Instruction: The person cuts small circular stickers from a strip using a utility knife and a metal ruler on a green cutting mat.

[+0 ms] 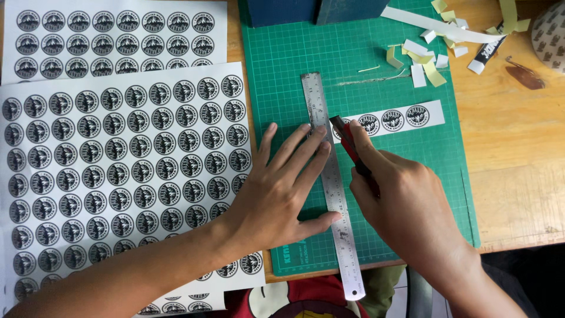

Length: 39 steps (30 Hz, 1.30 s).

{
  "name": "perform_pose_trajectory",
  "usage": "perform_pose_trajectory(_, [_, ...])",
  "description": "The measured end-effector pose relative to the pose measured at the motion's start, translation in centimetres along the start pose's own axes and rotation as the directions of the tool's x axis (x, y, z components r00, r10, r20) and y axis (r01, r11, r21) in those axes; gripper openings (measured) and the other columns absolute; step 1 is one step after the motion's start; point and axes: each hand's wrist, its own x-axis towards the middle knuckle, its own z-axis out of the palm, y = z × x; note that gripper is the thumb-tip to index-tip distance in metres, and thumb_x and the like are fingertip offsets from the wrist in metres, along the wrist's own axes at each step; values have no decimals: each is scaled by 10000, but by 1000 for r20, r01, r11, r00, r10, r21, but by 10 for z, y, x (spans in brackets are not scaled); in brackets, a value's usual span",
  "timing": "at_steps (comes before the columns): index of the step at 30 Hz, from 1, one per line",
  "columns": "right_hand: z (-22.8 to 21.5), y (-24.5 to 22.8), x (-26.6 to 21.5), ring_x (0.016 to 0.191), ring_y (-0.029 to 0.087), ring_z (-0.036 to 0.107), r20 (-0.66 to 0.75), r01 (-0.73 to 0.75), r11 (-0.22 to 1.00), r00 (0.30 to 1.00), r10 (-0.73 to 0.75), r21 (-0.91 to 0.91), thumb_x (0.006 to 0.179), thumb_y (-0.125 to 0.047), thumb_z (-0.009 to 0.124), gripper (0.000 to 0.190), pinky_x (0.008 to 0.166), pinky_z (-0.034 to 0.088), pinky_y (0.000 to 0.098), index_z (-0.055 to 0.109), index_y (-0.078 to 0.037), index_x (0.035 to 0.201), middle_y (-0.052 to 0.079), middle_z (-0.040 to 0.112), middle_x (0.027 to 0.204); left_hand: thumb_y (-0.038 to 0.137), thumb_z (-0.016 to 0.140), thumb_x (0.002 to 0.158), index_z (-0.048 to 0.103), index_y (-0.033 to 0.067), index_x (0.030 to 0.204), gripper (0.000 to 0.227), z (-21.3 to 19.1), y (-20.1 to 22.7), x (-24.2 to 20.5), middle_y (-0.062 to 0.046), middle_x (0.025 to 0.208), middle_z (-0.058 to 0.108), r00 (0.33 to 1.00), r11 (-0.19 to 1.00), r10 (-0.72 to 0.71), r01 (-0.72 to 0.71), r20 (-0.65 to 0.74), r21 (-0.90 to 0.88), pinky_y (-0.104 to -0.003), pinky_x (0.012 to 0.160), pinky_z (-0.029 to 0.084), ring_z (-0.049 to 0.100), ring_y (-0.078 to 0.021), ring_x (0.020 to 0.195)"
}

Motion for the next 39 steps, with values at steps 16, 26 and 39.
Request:
perform_pose_trajectory(16, [5,-7,-2,470,383,488,-32,9,993,999,-13,-115,900,-73,572,703,414,349,508,468,-161,1590,79,579,656,669,621,904,524,-31,1444,889,-2,1,1,-218,1536,491,999,995,6,-9,35,95,-680,1169,283,447,-378,1441])
perform_pose_trajectory(26, [13,-7,-15,512,413,537,-67,10,991,998,-19,-135,908,-81,585,690,424,398,509,479,-157,1586,73,666,779,639,584,926,561,-39,1401,829,-1,-1,2,-223,1520,488,1000,998,10,-11,26,57,-730,1148,279,455,-383,1429])
perform_pose_trajectory(39, [25,-7,-50,426,324,492,-65,-24,963,998,7,-268,920,-161,618,715,388,409,465,436,-160,1612,14,601,750,660,539,947,589,-37,1392,828,-2,0,2,-219,1519,500,1000,995,27,-27,0,98,-719,1153,289,498,-381,1399])
